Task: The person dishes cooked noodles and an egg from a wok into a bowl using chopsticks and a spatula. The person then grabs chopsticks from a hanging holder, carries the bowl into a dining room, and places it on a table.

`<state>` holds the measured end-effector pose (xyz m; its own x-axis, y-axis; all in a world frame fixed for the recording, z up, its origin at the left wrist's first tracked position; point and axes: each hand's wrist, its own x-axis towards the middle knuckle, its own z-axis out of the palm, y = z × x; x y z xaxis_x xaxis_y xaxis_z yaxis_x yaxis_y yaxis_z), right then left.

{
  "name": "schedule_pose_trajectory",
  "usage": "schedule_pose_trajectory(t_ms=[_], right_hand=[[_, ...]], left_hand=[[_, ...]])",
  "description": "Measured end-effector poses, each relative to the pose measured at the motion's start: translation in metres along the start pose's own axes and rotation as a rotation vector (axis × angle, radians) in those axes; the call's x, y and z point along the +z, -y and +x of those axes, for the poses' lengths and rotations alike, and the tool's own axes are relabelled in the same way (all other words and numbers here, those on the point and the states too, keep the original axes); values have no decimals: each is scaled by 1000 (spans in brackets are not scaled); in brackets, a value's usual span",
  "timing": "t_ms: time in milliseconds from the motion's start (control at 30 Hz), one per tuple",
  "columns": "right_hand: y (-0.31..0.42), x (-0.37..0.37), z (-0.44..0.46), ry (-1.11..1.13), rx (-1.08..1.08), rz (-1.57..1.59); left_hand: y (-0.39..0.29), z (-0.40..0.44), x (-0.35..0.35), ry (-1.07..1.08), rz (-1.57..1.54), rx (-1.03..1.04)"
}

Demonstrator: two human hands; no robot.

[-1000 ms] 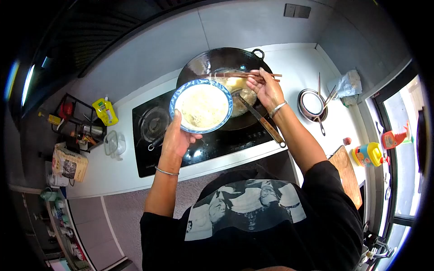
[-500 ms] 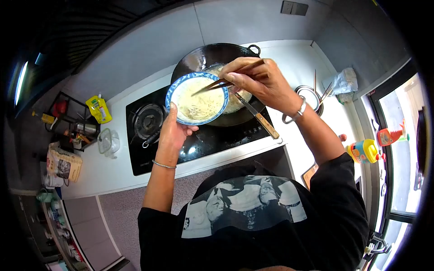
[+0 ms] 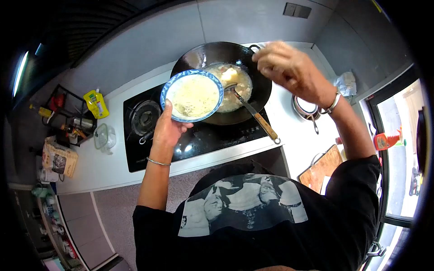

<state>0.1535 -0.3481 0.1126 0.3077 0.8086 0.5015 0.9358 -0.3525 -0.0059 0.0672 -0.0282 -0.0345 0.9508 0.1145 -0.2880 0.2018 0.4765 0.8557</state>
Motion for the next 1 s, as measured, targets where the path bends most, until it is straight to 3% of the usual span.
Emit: schedule_pose_trajectory(t_ms=[167, 200, 300, 600, 700, 733, 800, 867, 933, 1000], right_hand=[[3, 44, -54, 501, -33, 196], [-5, 74, -78, 463, -140, 153], [-2, 87, -104, 752, -121, 65], [-6, 106, -115, 615, -330, 39], [-1, 86, -94, 322, -37, 325], [-5, 81, -92, 250, 205, 412], [-24, 75, -80, -136, 372, 484], [-44, 52, -71, -232, 921, 771], [-77, 53, -71, -452, 1010, 788], [-109, 60, -79, -527, 1102, 859]], left_hand=[[-2, -5, -7, -7, -15, 3], [-2, -6, -8, -10, -18, 4], [-1, -8, -9, -19, -37, 4], [-1, -28, -4, -39, -49, 16], [0, -32, -8, -37, -54, 11], [0, -33, -10, -34, -58, 5], [2, -36, -12, -22, -62, 17], [4, -37, -13, -14, -71, 21], [6, -37, -15, -12, -83, 20], [6, -40, -14, -1, -80, 16]])
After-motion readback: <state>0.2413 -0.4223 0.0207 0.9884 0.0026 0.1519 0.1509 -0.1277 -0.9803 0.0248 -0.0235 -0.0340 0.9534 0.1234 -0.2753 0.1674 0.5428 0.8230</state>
